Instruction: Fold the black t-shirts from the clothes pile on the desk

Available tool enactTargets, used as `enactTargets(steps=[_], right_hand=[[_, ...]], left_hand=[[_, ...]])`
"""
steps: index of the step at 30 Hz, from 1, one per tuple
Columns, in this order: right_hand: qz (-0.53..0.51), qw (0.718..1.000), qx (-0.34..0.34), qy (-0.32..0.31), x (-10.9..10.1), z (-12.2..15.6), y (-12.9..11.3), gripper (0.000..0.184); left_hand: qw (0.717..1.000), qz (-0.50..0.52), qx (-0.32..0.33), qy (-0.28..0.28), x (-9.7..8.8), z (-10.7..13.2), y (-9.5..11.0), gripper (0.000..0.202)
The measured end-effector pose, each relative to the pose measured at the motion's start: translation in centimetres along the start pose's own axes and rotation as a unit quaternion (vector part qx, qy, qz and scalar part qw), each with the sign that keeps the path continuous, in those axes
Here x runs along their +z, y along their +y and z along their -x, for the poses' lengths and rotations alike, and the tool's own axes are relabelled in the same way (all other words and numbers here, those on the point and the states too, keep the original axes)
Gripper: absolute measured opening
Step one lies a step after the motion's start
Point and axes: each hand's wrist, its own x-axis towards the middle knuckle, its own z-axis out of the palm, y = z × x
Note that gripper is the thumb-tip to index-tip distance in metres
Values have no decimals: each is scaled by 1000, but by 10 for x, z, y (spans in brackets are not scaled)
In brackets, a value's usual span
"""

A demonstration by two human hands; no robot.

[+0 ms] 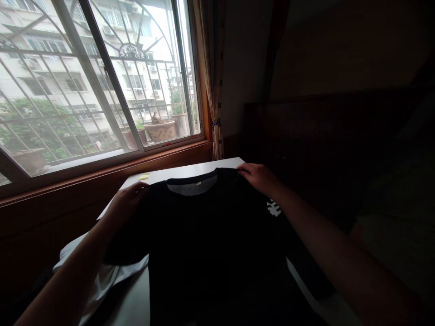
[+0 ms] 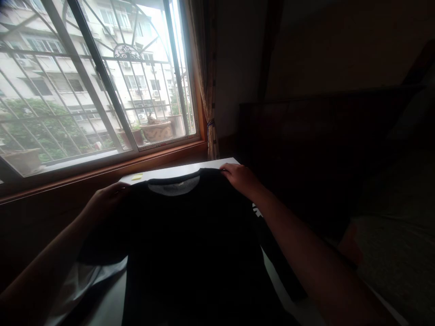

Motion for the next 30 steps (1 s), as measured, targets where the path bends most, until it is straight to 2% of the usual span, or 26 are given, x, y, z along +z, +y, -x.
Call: enactTargets(steps=[3, 4, 6, 9, 11, 14, 16, 18, 20, 24, 27, 30], right_hand=[[135, 988, -35, 61, 29, -6, 11, 28], [154, 985, -37, 64, 37, -2, 12, 29], [151, 987, -40, 44, 49, 16, 13, 28], [79, 995, -46, -34, 60, 66, 10, 18], [19, 995, -24, -96, 62, 109, 5, 15], [-46, 979, 49, -193, 56, 173, -5, 27], [-103, 956, 90, -259, 49, 209, -10, 35], [-132, 937, 116, -303, 40, 234, -15, 38], [-102, 930, 147, -321, 33, 250, -19, 35], [10, 927, 211, -310, 24, 259, -25, 35], [-44, 915, 217, -336, 26, 258, -30, 40], [-100, 904, 231, -347, 37, 255, -32, 68]], left_hand=[[986, -135, 61, 73, 26, -23, -5, 34], [979, -165, 83, 84, 36, -22, -8, 35], [972, -194, 116, 69, 58, -8, -13, 37], [973, -185, 136, 9, 81, 35, -18, 36], [979, -157, 124, -33, 87, 71, -22, 32], [987, -121, 49, -93, 85, 127, -33, 25], [988, -102, 0, -113, 82, 160, -45, 29], [986, -102, -21, -127, 80, 188, -59, 30], [986, -104, -20, -132, 83, 207, -71, 30], [988, -120, -7, -93, 101, 220, -82, 42], [991, -103, -3, -84, 117, 213, -77, 38], [995, -35, -16, -96, 127, 199, -62, 34]])
